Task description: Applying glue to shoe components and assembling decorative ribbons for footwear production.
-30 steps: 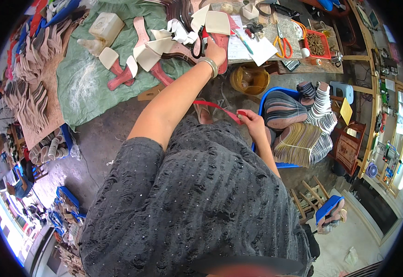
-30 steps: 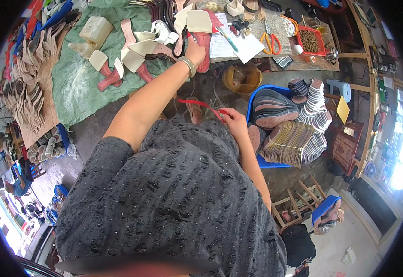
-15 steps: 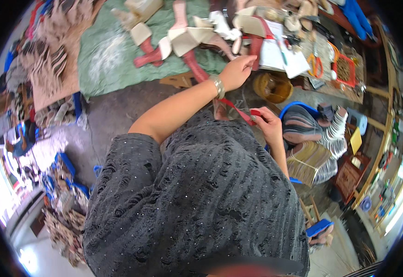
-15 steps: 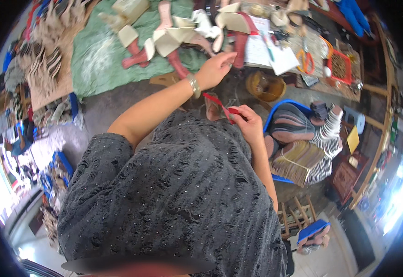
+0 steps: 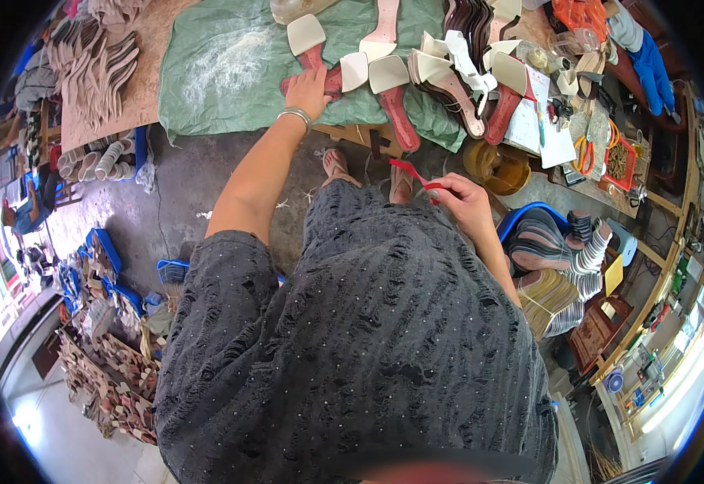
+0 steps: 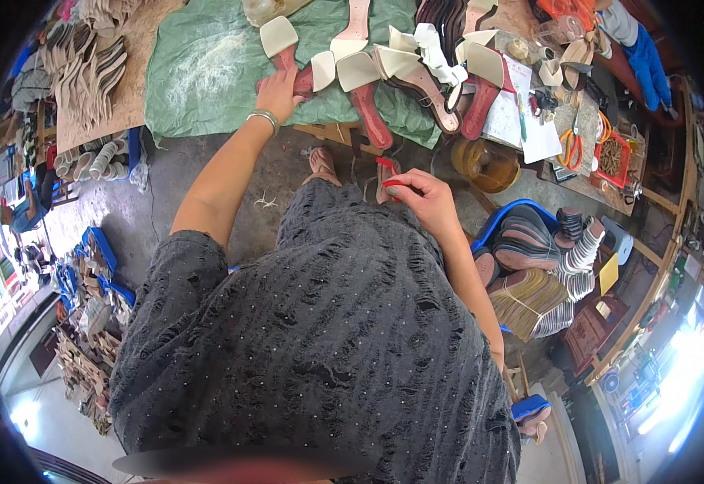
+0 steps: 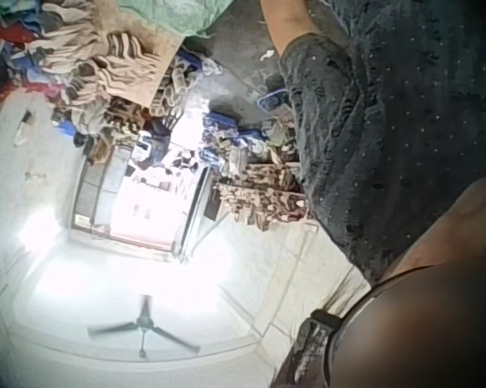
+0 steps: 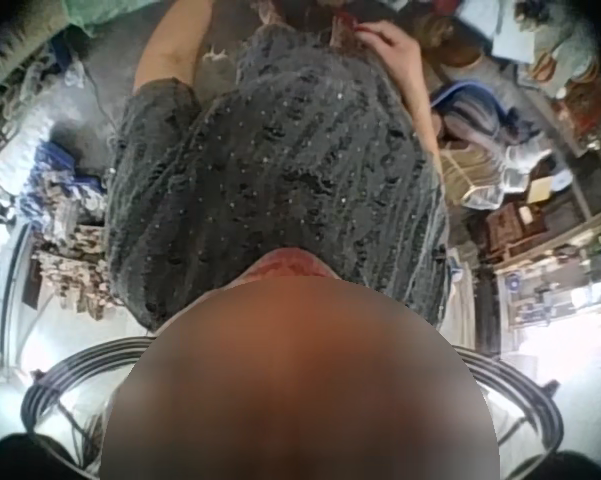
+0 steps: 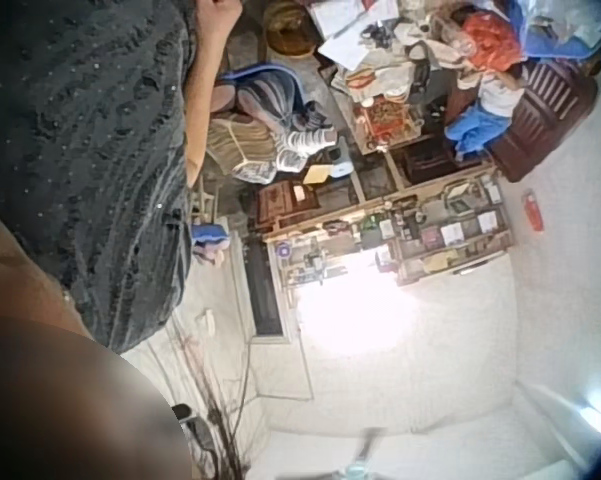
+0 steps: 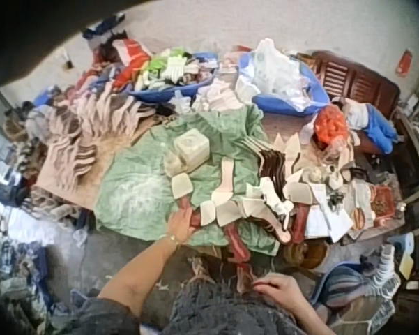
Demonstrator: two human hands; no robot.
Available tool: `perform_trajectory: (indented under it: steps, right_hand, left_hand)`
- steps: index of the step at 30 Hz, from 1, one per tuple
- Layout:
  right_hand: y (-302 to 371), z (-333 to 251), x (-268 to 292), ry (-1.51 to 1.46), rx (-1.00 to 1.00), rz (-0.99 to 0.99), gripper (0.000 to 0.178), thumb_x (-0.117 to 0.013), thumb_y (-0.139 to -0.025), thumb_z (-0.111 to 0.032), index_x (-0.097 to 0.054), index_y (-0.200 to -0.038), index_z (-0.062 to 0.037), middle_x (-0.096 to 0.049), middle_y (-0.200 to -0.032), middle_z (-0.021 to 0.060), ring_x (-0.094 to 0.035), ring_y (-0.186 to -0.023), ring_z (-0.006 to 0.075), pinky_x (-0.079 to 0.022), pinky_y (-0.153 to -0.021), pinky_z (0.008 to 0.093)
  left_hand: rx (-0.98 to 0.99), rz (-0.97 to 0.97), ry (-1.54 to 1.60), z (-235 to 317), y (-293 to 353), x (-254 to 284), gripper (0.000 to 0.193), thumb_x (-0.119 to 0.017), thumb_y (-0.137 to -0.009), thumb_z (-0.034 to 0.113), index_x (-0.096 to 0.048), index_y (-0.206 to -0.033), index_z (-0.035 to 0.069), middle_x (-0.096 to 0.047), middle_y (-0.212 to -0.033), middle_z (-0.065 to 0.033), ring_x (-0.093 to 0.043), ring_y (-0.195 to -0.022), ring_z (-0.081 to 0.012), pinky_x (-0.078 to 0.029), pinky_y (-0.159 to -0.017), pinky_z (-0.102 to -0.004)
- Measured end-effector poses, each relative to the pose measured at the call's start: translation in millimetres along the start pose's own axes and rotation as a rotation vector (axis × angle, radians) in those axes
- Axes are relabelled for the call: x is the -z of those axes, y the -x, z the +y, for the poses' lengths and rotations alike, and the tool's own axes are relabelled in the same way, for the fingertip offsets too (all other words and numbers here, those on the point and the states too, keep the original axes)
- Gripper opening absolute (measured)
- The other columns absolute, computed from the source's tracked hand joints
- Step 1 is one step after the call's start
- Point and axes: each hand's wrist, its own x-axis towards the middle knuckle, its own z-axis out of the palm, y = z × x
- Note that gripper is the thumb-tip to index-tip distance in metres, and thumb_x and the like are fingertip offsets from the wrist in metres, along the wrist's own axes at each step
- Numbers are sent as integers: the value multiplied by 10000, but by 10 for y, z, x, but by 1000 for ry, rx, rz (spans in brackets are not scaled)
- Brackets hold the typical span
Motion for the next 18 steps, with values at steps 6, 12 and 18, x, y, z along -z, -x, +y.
perform_trajectory:
  steps: [6,12,18]
  right_hand:
    - [-111,-77,-191,9,-53,47,105,-650,-854,-46,-699,-925,15,-626,-825,23,-587,-744,90,-462,-674,229]
    - [-263,-79,-310,42,71,84,102,-642,-866,-44,-695,-926,20,-617,-857,29,-582,-751,89,-461,-667,225]
    - [-477,-150,-399,-34,43,51,122,-640,-867,-39,-693,-960,21,-609,-914,34,-581,-750,88,-477,-657,222]
  left_hand:
    - [-6,-380,72,-175,-164,8,364,-735,-753,179,-533,-1045,96,-574,-1010,-103,-559,-1002,-312,-473,-857,-416]
    - [6,-489,435,-403,-106,203,247,-692,-781,136,-561,-983,79,-618,-921,-129,-606,-900,-328,-488,-795,-415]
    - [147,-668,463,-371,-192,212,350,-610,-859,163,-553,-1198,96,-668,-1035,-149,-656,-902,-294,-498,-794,-375]
